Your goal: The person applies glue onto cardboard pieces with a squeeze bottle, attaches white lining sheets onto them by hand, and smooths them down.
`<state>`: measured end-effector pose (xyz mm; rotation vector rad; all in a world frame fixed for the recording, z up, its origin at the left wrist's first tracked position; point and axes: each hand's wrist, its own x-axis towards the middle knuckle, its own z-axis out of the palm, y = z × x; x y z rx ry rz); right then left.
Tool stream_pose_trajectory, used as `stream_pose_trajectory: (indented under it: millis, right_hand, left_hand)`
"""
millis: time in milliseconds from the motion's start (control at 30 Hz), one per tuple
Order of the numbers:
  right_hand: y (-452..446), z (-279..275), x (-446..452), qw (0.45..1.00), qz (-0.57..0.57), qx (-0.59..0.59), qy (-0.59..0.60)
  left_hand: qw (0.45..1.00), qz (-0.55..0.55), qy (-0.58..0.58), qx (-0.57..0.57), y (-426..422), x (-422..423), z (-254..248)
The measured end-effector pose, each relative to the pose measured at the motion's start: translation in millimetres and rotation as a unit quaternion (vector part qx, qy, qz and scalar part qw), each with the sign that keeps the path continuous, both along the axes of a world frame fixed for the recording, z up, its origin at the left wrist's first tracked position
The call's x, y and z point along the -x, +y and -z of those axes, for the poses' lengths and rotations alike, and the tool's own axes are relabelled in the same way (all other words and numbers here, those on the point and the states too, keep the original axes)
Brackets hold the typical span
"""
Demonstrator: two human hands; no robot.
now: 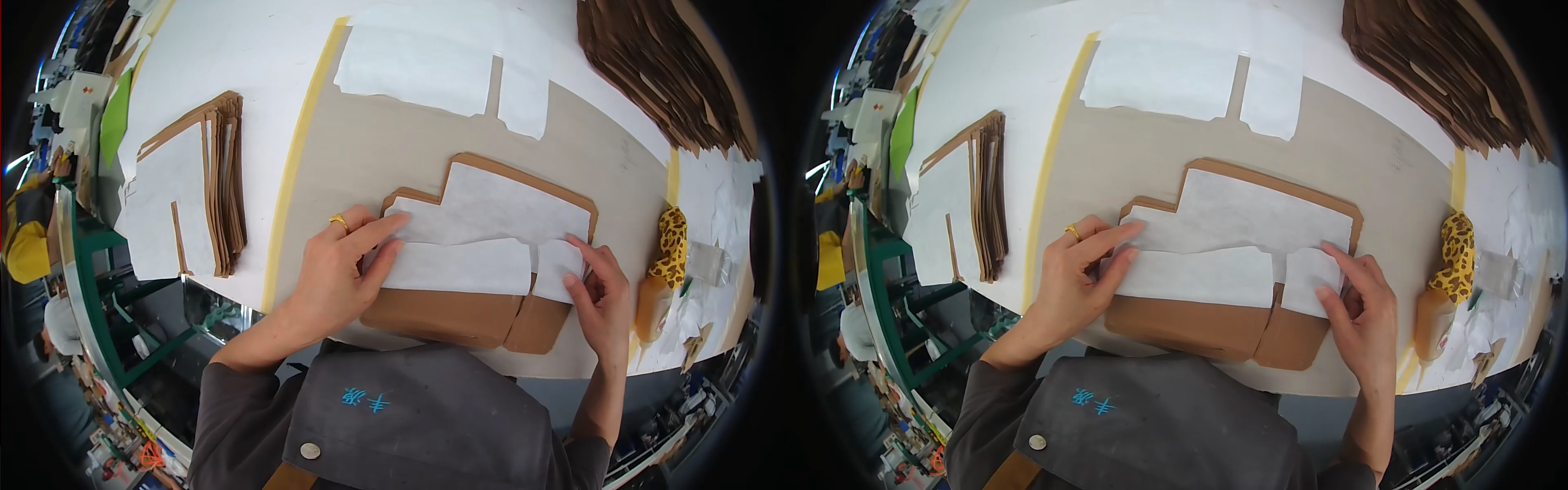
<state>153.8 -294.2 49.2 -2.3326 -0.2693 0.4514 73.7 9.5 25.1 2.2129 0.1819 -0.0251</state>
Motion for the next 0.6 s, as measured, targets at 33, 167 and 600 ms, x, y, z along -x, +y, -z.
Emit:
stream_pose_trajectory:
  millis: [33, 167, 600]
  right_hand:
    - [-1, 0, 0, 1.000, 0.003, 0.002, -0.001]
    - [-2, -2, -1, 1.000, -0.002, 0.006, 0.000]
    - [-4, 0, -2, 1.000, 0.001, -0.006, 0.009]
  left_hand:
    - [1.000, 0.000, 0.012, -0.009, 0, 0, -1]
    - [0.976, 0.066, -0.129, -0.161, 3, -15, -8]
    - [0.934, 0.272, -0.068, -0.221, -15, -32, 7]
